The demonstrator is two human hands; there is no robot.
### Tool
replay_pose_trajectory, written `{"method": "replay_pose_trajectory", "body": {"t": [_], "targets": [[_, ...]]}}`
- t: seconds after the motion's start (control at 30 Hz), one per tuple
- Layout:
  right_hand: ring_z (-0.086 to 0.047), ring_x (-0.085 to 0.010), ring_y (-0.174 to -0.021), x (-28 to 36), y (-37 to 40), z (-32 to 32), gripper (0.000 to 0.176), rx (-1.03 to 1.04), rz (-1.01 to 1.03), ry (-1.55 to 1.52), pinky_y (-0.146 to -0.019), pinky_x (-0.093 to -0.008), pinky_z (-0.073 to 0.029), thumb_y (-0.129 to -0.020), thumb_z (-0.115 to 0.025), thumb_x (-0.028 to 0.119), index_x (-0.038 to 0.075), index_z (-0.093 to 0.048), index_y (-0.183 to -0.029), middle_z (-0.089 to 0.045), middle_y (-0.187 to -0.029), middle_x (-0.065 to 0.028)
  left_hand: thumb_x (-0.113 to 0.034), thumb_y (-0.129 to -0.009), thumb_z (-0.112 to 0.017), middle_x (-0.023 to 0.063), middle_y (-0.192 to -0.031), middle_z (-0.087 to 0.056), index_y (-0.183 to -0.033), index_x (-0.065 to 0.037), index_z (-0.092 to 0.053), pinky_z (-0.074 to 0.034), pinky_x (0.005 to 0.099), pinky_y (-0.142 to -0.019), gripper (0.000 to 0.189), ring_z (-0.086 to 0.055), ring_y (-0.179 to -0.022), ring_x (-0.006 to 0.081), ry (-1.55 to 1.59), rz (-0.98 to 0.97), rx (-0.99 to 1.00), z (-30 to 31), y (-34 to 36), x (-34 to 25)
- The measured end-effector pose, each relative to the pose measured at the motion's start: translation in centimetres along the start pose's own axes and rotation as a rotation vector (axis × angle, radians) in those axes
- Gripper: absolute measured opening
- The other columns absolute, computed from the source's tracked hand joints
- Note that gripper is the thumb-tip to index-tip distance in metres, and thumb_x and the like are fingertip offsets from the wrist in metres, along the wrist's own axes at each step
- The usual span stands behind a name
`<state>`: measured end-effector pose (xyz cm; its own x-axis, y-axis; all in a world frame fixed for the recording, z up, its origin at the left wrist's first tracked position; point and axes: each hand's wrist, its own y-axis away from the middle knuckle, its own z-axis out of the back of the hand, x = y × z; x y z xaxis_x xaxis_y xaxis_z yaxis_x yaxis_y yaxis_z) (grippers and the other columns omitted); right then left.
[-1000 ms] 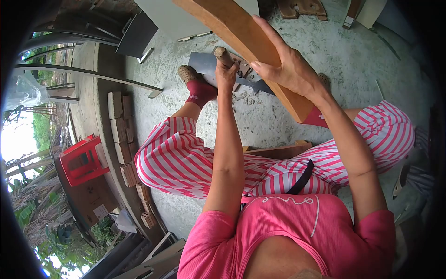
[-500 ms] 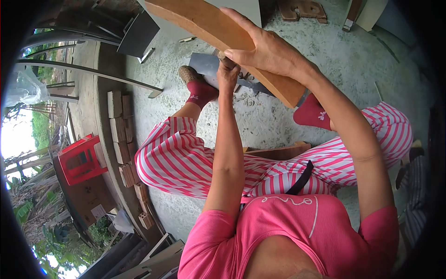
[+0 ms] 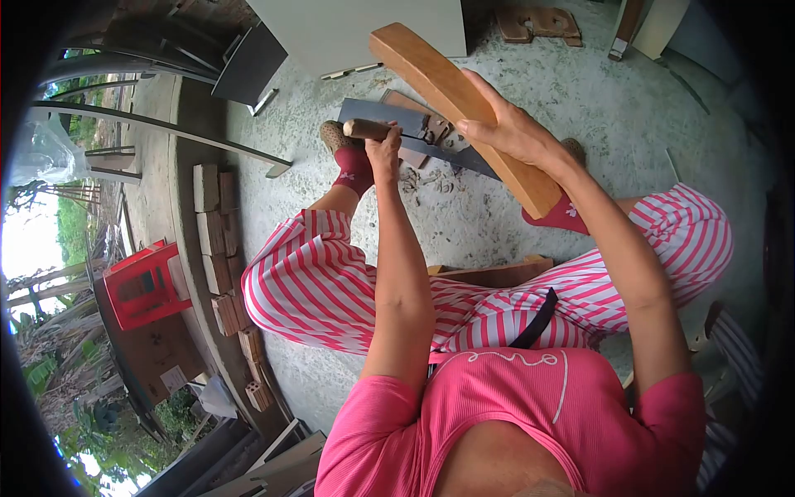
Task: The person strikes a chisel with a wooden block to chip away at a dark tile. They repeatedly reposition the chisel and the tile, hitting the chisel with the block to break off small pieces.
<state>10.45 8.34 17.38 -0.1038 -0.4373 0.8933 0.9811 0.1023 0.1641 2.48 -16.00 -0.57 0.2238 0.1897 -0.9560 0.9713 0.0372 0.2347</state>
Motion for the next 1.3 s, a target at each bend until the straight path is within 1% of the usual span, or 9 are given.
{"method": "replay_pose_trajectory", "body": {"t": [0.1,0.23,0.33,0.37,0.57,0.83,1.0,1.13,1.3], "targets": [[-0.029,-0.034,-0.134,-0.9,1.6,0.5,0.093,0.017,-0.061,-0.111,-0.109,-0.0416,-0.024,-0.073,-0.057,0.057,0.012,-0.019,-0.146,-0.031,-0.144,-0.0215,-0.013,-0.08,-0.069,0.0071,-0.092,-0.061,-0.097,-0.007,-0.055,-0.052,0.0313,-0.069,0.023,-0.063,-0.078,0.0196,0.146,0.073,-0.148,1.8,0.5,0.5],[-0.034,-0.0362,-0.131,-1.6,2.9,0.6,0.099,-0.041,-0.071,-0.122,-0.107,-0.0422,-0.029,-0.071,-0.058,0.061,0.01,-0.018,-0.146,-0.035,-0.14,-0.0249,-0.016,-0.082,-0.068,0.0103,-0.096,-0.061,-0.102,-0.005,-0.052,-0.054,0.0381,-0.074,0.028,-0.064,-0.08,0.0267,0.271,0.171,-0.255,2.4,0.1,3.2],[-0.03,-0.0352,-0.133,-1.0,3.0,0.9,0.099,-0.055,-0.08,-0.174,-0.108,-0.042,-0.027,-0.072,-0.058,0.061,0.009,-0.018,-0.146,-0.031,-0.142,-0.0247,-0.02,-0.082,-0.068,0.0121,-0.099,-0.061,-0.108,-0.006,-0.045,-0.057,0.0431,-0.074,0.037,-0.063,-0.082,0.0337,0.99,0.332,-0.295,1.0,-0.7,4.8],[-0.03,-0.0351,-0.133,-0.7,3.0,1.1,0.099,-0.066,-0.071,-0.174,-0.108,-0.0419,-0.026,-0.072,-0.059,0.061,0.008,-0.018,-0.146,-0.032,-0.142,-0.025,-0.02,-0.082,-0.068,0.0121,-0.099,-0.061,-0.108,-0.006,-0.045,-0.057,0.0431,-0.074,0.037,-0.063,-0.082,0.0337,0.989,0.335,-0.295,1.0,-0.8,5.1],[-0.03,-0.0347,-0.133,-0.9,2.9,1.8,0.1,-0.111,-0.006,-0.181,-0.108,-0.0412,-0.025,-0.073,-0.059,0.06,0.005,-0.018,-0.145,-0.032,-0.142,-0.0255,-0.011,-0.079,-0.068,0.0072,-0.092,-0.059,-0.104,-0.006,-0.046,-0.055,0.0306,-0.059,0.034,-0.062,-0.072,0.0195,0.021,0.017,-0.314,-1.3,0.2,-1.2],[-0.03,-0.0356,-0.133,-2.3,2.9,1.4,0.1,-0.105,-0.02,-0.159,-0.108,-0.042,-0.026,-0.072,-0.059,0.061,0.007,-0.018,-0.145,-0.033,-0.141,-0.0258,-0.011,-0.077,-0.069,0.0039,-0.085,-0.058,-0.103,-0.007,-0.048,-0.048,0.0244,-0.056,0.034,-0.057,-0.066,0.0131,-0.124,-0.053,-0.208,-1.9,-0.6,-1.4],[-0.031,-0.0376,-0.132,-2.8,2.9,1.3,0.098,-0.102,-0.036,-0.119,-0.107,-0.0435,-0.028,-0.073,-0.059,0.061,0.009,-0.018,-0.146,-0.033,-0.141,-0.0264,-0.017,-0.073,-0.067,0.0114,-0.081,-0.064,-0.095,0.0,-0.054,-0.048,0.0331,-0.072,0.031,-0.061,-0.073,0.0203,-0.482,-0.233,-0.149,-3.2,0.5,-2.4],[-0.031,-0.0376,-0.132,-2.6,2.9,1.3,0.097,-0.112,-0.033,-0.115,-0.107,-0.043,-0.028,-0.074,-0.059,0.06,0.009,-0.018,-0.146,-0.033,-0.141,-0.026,-0.018,-0.075,-0.067,0.0073,-0.084,-0.064,-0.093,0.0,-0.059,-0.048,0.0291,-0.07,0.026,-0.059,-0.073,0.0157,-0.527,-0.216,-0.113,-3.3,0.6,-2.6],[-0.036,-0.0355,-0.13,-1.6,2.9,1.3,0.091,-0.101,0.023,-0.066,-0.106,-0.0408,-0.031,-0.076,-0.059,0.054,0.012,-0.019,-0.146,-0.036,-0.14,-0.024,-0.018,-0.073,-0.067,0.0132,-0.084,-0.065,-0.096,0.0,-0.055,-0.049,0.0331,-0.072,0.032,-0.063,-0.077,0.0216,-0.58,-0.262,0.014,-3.0,0.0,-2.0]]}}
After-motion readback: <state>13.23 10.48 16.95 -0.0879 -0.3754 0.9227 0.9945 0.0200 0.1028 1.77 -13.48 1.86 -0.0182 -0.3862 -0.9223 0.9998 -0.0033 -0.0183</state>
